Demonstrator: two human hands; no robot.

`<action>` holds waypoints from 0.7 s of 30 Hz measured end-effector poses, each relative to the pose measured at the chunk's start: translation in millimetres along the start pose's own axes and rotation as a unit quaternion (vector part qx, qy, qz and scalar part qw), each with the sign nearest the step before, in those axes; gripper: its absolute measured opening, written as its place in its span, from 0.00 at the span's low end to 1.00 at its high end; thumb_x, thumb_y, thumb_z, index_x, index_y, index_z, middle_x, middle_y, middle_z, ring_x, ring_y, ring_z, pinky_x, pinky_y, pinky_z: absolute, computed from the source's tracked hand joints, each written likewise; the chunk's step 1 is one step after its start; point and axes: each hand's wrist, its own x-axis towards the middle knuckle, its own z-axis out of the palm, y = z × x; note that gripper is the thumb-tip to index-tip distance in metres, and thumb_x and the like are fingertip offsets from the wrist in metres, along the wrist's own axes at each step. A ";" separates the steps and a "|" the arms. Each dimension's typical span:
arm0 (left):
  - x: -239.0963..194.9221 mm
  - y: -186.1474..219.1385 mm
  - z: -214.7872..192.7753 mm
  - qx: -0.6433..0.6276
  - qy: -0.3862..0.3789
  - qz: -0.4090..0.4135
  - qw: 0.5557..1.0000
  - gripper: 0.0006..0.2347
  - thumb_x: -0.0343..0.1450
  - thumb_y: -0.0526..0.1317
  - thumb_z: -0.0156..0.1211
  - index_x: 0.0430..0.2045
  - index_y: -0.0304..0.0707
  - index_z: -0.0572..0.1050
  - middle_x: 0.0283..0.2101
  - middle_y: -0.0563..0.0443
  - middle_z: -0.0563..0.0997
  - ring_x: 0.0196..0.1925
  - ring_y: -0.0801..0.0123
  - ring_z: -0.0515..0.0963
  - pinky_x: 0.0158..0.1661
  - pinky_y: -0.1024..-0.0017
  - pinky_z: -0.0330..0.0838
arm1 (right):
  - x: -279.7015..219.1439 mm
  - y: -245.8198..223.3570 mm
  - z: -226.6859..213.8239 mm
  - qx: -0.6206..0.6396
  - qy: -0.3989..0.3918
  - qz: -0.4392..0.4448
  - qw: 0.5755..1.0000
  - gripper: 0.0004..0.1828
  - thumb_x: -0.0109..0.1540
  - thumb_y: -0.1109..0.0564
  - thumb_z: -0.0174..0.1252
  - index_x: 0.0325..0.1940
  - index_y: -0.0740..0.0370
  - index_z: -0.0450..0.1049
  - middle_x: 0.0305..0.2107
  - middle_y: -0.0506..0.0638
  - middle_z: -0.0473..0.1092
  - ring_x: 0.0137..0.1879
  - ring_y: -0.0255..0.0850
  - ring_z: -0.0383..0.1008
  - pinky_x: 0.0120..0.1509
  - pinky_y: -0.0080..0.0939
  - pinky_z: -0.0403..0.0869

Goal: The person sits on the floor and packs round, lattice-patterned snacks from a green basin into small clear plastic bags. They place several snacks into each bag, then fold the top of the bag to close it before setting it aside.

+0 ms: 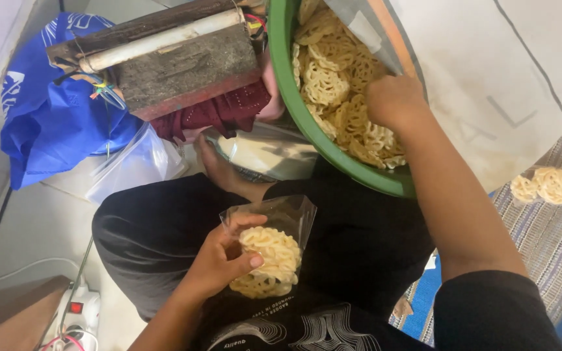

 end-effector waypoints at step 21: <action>7.2 -0.1 19.2 0.006 -0.017 -0.082 0.997 0.21 0.60 0.40 0.65 0.48 0.43 0.73 0.22 0.63 0.66 0.18 0.86 0.57 0.22 0.87 0.53 | 18.0 0.8 8.7 0.266 0.087 -0.118 0.953 0.22 0.65 0.60 0.41 0.63 0.61 0.63 0.29 0.65 0.72 0.17 0.46 0.65 0.30 0.51 0.72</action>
